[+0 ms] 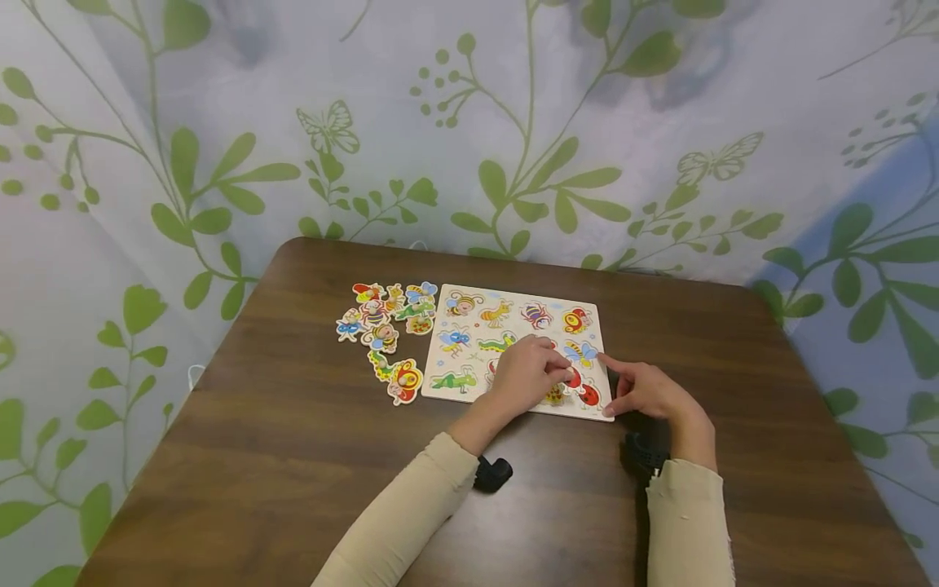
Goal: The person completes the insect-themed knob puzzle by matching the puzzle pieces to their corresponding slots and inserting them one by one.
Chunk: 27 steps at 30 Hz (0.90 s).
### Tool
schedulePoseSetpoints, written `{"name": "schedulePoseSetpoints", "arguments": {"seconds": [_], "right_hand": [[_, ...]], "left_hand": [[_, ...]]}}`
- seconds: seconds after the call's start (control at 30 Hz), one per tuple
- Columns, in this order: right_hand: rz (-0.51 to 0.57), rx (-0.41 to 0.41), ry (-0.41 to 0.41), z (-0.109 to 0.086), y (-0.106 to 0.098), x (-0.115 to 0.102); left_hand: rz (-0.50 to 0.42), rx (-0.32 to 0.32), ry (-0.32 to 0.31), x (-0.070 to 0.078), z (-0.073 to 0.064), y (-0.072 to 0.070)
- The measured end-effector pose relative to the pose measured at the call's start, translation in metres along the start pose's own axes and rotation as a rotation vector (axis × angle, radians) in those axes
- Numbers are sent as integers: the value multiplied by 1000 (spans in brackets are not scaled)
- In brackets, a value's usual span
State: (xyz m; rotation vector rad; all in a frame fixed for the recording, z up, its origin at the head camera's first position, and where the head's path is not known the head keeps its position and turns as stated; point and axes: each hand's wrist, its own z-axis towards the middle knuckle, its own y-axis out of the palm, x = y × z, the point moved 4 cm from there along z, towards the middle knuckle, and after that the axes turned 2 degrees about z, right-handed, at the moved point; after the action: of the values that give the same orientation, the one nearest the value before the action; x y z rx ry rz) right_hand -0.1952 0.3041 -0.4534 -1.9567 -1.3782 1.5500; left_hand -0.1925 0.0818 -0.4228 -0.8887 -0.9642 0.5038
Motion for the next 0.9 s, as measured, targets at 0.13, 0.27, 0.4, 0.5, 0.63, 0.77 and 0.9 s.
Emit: {"name": "schedulePoseSetpoints", "arguments": {"seconds": [0.13,0.27,0.4,0.5,0.63,0.77,0.9], "right_hand": [[5,5,-4,0,1,-1],[5,10,-7,0,1,0],[-3,17,-17,0,1,0],[-7,21,-22,1,0,-1],[-7,20,-16,4,-1,-2],[2,20,17,3,-1,-2],[18,17,44,0,1,0]], "left_hand": [[29,-14,-20,6,3,10],[37,-17,-31,11,7,18],[44,-31,-41,15,10,27],[62,-48,-57,18,13,33],[96,-76,-70,18,15,39],[106,-104,-63,20,14,45],[113,-117,-51,21,11,53]]}}
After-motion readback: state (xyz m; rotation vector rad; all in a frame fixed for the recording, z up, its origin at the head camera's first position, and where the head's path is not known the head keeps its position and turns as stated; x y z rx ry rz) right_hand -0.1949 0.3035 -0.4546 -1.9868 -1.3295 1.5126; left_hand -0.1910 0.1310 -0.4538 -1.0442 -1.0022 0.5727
